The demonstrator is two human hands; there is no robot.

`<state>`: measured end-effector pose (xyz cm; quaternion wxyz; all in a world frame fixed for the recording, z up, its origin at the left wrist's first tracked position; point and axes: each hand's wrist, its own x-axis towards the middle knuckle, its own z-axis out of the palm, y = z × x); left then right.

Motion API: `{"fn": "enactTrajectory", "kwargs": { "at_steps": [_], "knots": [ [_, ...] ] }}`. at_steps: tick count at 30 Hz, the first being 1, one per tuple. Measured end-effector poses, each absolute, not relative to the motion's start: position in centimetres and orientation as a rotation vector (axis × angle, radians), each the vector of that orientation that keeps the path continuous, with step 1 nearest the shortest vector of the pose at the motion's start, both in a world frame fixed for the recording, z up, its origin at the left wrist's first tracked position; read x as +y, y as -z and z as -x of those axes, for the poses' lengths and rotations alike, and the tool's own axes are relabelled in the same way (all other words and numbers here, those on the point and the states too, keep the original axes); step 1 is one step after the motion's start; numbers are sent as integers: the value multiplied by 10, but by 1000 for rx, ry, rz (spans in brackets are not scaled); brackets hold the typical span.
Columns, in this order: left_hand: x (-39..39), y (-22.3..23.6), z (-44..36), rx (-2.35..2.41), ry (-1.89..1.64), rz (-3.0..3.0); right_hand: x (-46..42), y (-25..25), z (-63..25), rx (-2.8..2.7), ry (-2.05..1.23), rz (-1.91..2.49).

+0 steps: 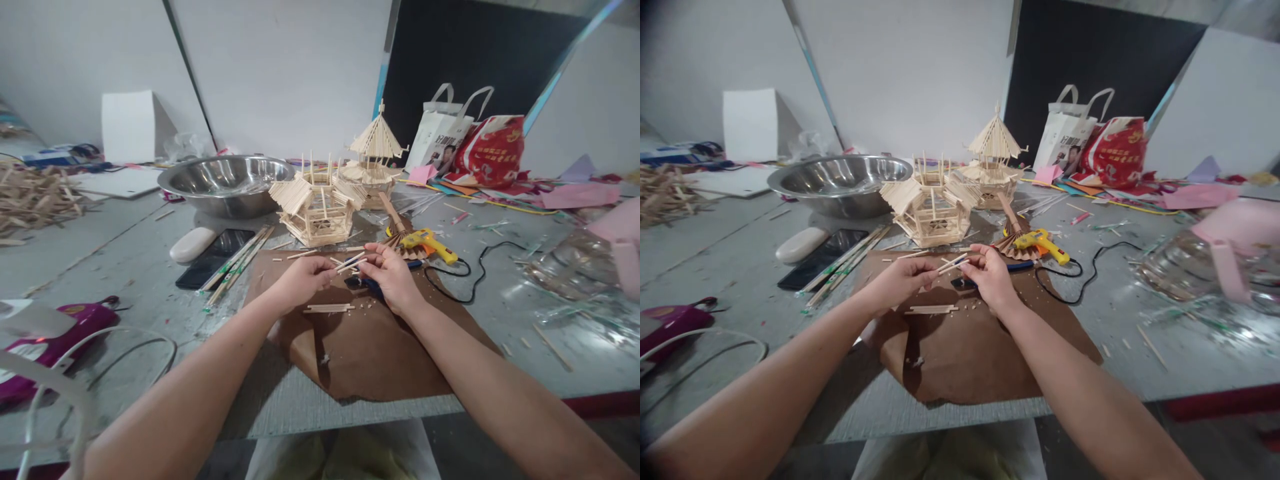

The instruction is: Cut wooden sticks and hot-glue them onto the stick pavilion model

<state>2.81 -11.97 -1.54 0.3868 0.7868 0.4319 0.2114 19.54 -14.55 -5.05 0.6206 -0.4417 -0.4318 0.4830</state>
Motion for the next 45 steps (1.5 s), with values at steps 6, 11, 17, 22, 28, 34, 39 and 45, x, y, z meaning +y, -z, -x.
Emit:
{"fn": "enactTrajectory", "kwargs": {
  "at_steps": [6,11,17,22,28,34,39,45],
  "knots": [
    [-120,22,-29,1018,-544,-1895,-148,48,-194,-875,-1227,954],
    [-123,20,-31,997,-486,-1805,-149,49,-195,-876,-1297,975],
    [-125,17,-32,942,-436,-1687,-150,45,-194,-871,-1220,982],
    [-126,16,-32,944,-439,-1659,-150,45,-194,-880,-1188,998],
    [-125,17,-31,930,-430,-1688,-150,44,-195,-842,-1169,1021],
    [-121,22,-29,1037,-551,-2076,-148,42,-197,-754,-1134,1061],
    [-123,20,-31,1022,-642,-2484,-147,43,-198,-735,-1124,1060],
    [-124,21,-31,1020,-630,-2548,-147,46,-199,-718,-1125,1052]
  ]
}}
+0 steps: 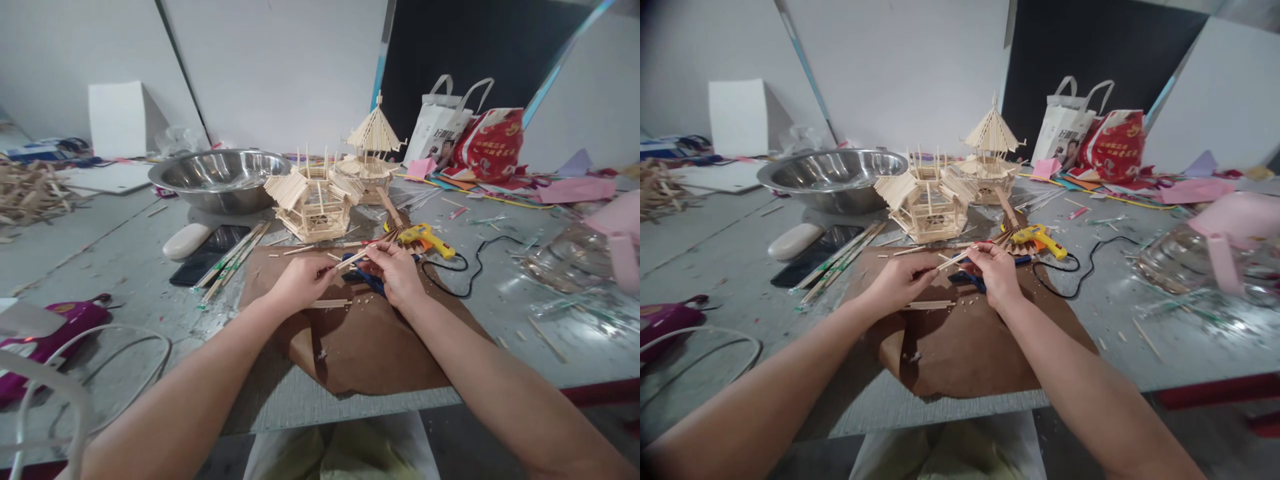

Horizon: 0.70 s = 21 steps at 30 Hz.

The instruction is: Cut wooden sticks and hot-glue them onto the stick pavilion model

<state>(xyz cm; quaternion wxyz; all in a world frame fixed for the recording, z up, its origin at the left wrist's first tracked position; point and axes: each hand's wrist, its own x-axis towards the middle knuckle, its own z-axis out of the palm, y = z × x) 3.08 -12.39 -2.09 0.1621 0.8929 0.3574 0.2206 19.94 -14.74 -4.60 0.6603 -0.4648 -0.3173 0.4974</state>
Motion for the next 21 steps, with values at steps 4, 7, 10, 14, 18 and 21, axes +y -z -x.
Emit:
{"fn": "enactTrajectory", "kwargs": {
  "at_steps": [4,7,10,14,18,21],
  "knots": [
    [-123,22,-31,1051,-637,-2525,-147,47,-199,-720,-1123,1054],
    [-122,22,-32,1060,-661,-2498,-147,46,-198,-718,-1119,1056],
    [-122,23,-31,1062,-668,-2503,-146,45,-198,-710,-1120,1056],
    [-121,24,-31,1097,-653,-2513,-147,45,-199,-703,-1139,1055],
    [-119,23,-30,1227,-665,-2452,-148,46,-198,-742,-1141,1064],
    [-117,22,-27,1324,-686,-2411,-149,46,-196,-832,-1108,1082]
  ]
}}
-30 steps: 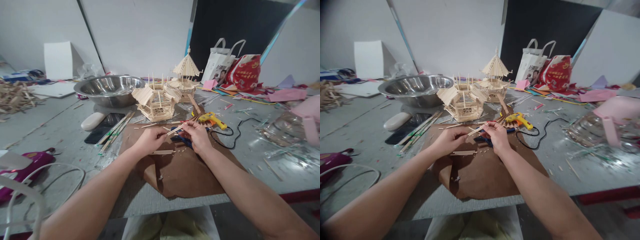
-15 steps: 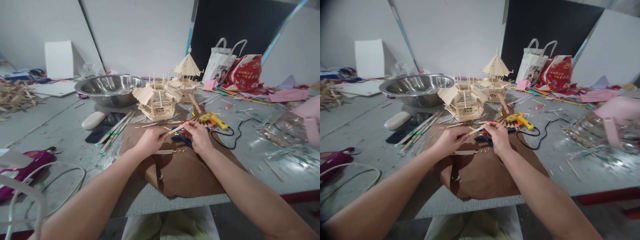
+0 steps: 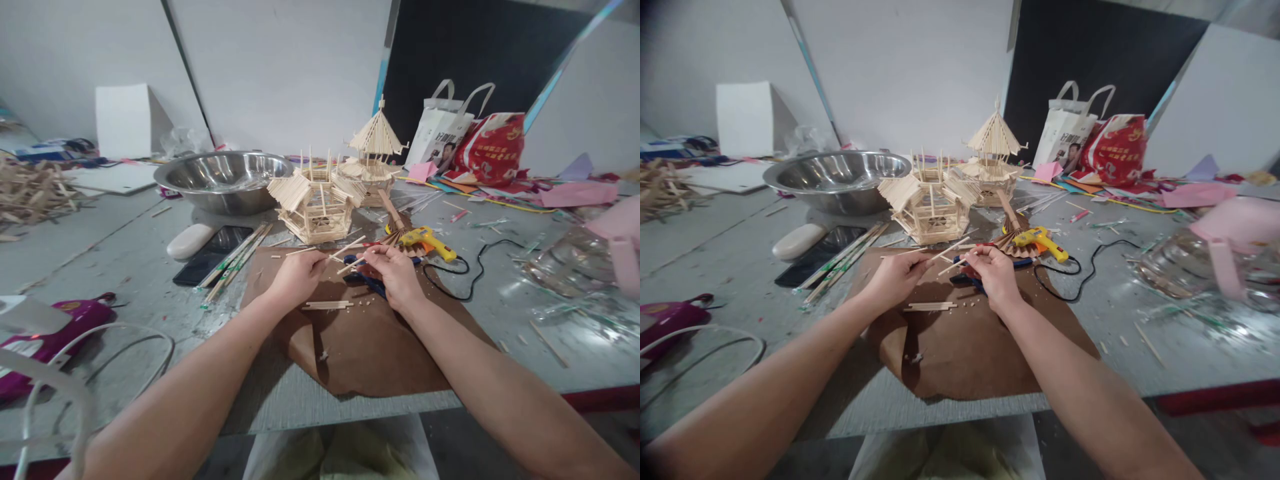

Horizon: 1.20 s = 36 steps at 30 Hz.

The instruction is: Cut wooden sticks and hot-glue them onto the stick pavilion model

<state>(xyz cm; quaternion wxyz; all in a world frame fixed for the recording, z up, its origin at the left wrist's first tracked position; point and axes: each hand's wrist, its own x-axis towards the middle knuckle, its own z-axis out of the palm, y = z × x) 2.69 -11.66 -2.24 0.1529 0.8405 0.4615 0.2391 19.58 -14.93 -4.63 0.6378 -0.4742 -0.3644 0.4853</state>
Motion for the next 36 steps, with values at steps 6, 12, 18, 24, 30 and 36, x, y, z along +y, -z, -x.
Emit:
{"fn": "enactTrajectory", "kwargs": {
  "at_steps": [6,12,18,24,30,36],
  "knots": [
    [-113,22,-24,1355,-742,-2283,-153,54,-191,-1176,-1039,1128],
    [-111,24,-24,1331,-813,-2093,-157,55,-189,-1503,-988,1235],
    [-108,24,-23,1325,-849,-2029,-158,34,-210,-2007,-258,1426],
    [-110,23,-24,1348,-852,-2019,-157,33,-245,-2418,-238,2000],
    [-109,25,-24,1330,-870,-1992,-153,32,-250,-2497,-283,2069],
    [-108,28,-24,1225,-931,-1872,-153,25,-243,-2386,-93,2099]
  ]
}}
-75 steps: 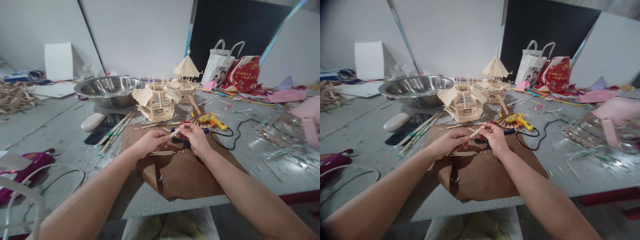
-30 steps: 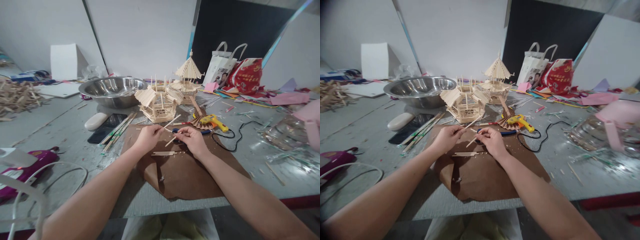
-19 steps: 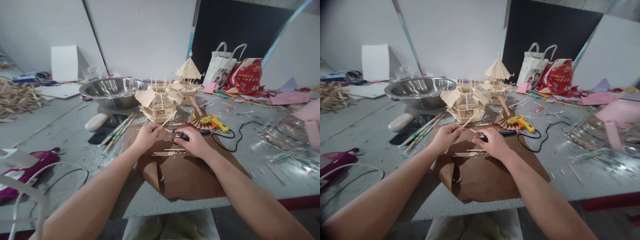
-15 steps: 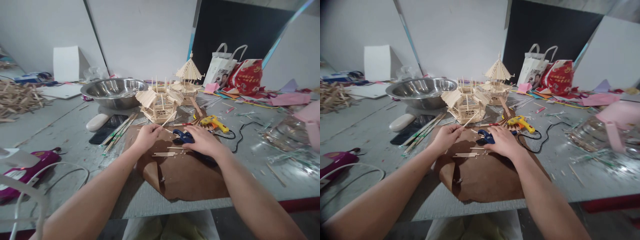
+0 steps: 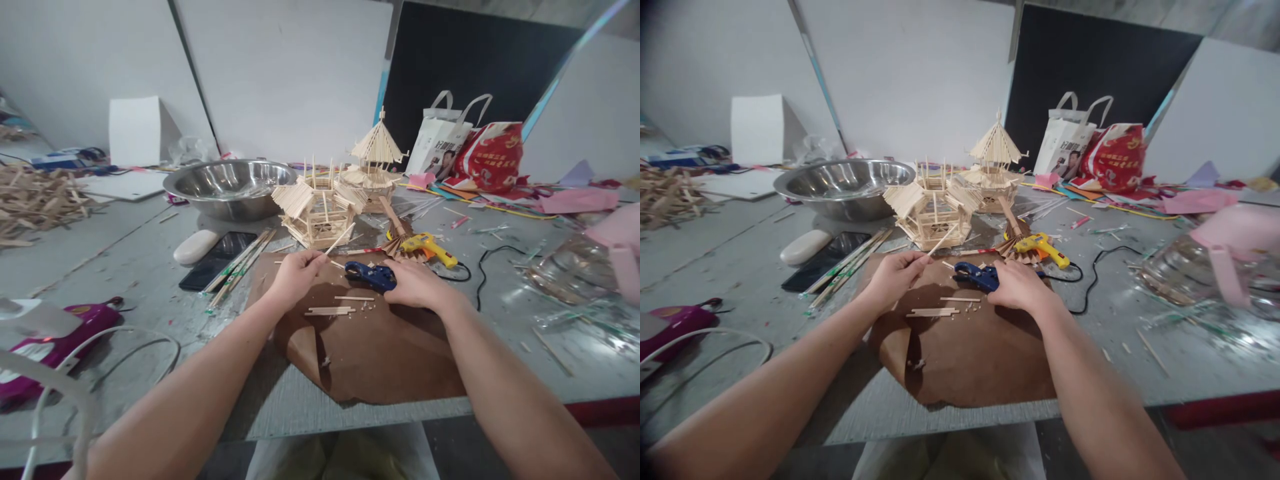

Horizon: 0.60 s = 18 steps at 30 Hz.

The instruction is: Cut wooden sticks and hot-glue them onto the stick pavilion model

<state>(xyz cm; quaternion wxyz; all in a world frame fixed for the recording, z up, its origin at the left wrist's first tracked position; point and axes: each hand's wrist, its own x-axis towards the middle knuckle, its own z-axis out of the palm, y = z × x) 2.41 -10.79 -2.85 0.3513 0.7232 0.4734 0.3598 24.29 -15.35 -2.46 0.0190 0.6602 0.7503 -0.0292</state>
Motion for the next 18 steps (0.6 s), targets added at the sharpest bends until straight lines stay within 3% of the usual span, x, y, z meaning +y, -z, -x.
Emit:
{"fn": "enactTrajectory", "kwargs": {
  "at_steps": [8,18],
  "knots": [
    [-112,27,-27,1048,-1014,-1663,-153,28,-232,2496,-53,-2397],
    [-120,28,-34,920,-953,-1633,-155,41,-217,2667,48,-2315]
  ]
}}
